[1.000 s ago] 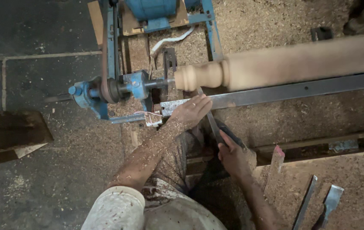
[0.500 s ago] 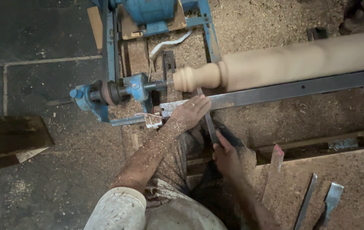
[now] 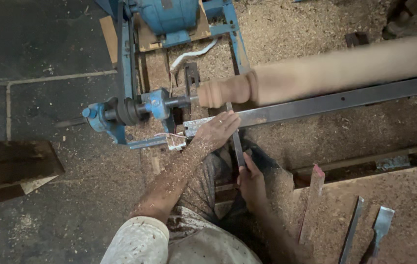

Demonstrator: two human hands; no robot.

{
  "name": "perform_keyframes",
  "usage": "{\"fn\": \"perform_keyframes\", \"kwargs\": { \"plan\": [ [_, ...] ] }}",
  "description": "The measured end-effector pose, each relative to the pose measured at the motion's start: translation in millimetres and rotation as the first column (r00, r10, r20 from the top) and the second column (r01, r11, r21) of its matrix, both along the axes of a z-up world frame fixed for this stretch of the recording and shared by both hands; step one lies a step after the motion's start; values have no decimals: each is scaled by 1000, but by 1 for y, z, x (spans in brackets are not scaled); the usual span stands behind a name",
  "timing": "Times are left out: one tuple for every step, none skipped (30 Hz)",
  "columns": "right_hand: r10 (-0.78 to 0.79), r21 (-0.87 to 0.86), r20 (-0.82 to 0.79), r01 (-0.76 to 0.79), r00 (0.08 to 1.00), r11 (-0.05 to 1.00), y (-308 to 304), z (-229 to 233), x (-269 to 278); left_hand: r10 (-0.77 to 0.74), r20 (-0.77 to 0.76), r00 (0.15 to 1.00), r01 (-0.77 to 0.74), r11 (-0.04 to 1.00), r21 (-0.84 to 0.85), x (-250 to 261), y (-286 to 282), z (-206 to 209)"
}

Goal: The person uses a chisel to shape a piece of wood spinning on a lathe. They hold the tool against the rotating wood to carve and smooth the surface, creating wood shavings.

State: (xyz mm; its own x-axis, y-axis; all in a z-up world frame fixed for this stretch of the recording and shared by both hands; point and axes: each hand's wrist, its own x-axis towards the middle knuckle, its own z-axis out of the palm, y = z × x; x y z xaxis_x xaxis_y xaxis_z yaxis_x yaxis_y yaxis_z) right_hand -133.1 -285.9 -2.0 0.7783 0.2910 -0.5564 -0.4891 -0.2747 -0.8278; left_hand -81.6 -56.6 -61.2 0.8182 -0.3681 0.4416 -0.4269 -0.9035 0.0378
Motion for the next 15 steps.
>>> {"fn": "perform_keyframes", "kwargs": {
  "plan": [
    [-21,34,11,21,1000,999,3,-1,-1,19,-21,1000,-19,1000,-17,-1,0,-2],
    [-41,68,20,40,999,997,5,-1,-3,17,40,999,-20,998,61,0,1,-3],
    [-31,8,-6,31,1000,999,5,-1,-5,10,101,995,-24,990,139,1,3,-3],
    [-23,-53,-32,21,999,998,6,-2,-6,-3,161,987,-33,976,215,3,4,-3],
    [-17,-114,-59,10,998,993,6,-3,-8,9,89,996,-21,990,142,2,3,-3],
    [-26,-64,-3,26,1000,998,9,-4,-9,15,16,1000,-16,997,69,-1,1,-2],
    [-38,-13,52,39,998,999,11,-6,-11,16,-57,998,-16,1000,-4,-3,0,-2],
    [-52,38,105,48,993,998,13,-9,-14,30,-101,994,-31,1000,-3,-3,0,-4],
    [-54,46,102,49,993,998,13,-11,-16,45,-144,989,-45,999,-1,-3,-1,-7],
    [-57,53,97,52,994,997,13,-13,-18,57,-188,980,-58,998,1,-4,-1,-10],
    [-60,60,93,55,994,997,13,-14,-20,42,-125,991,-37,999,38,-3,-1,-15],
    [-88,57,64,84,994,995,15,-15,-21,23,-59,998,-18,997,77,-1,2,-19],
    [-116,54,36,114,993,992,18,-17,-23,1,6,1000,-2,993,117,1,4,-24],
    [-143,48,6,143,990,989,20,-20,-26,0,25,1000,-4,984,177,0,6,-27],
    [-143,51,21,142,990,989,19,-21,-30,-2,45,999,-9,971,237,-1,8,-30]
  ]
}}
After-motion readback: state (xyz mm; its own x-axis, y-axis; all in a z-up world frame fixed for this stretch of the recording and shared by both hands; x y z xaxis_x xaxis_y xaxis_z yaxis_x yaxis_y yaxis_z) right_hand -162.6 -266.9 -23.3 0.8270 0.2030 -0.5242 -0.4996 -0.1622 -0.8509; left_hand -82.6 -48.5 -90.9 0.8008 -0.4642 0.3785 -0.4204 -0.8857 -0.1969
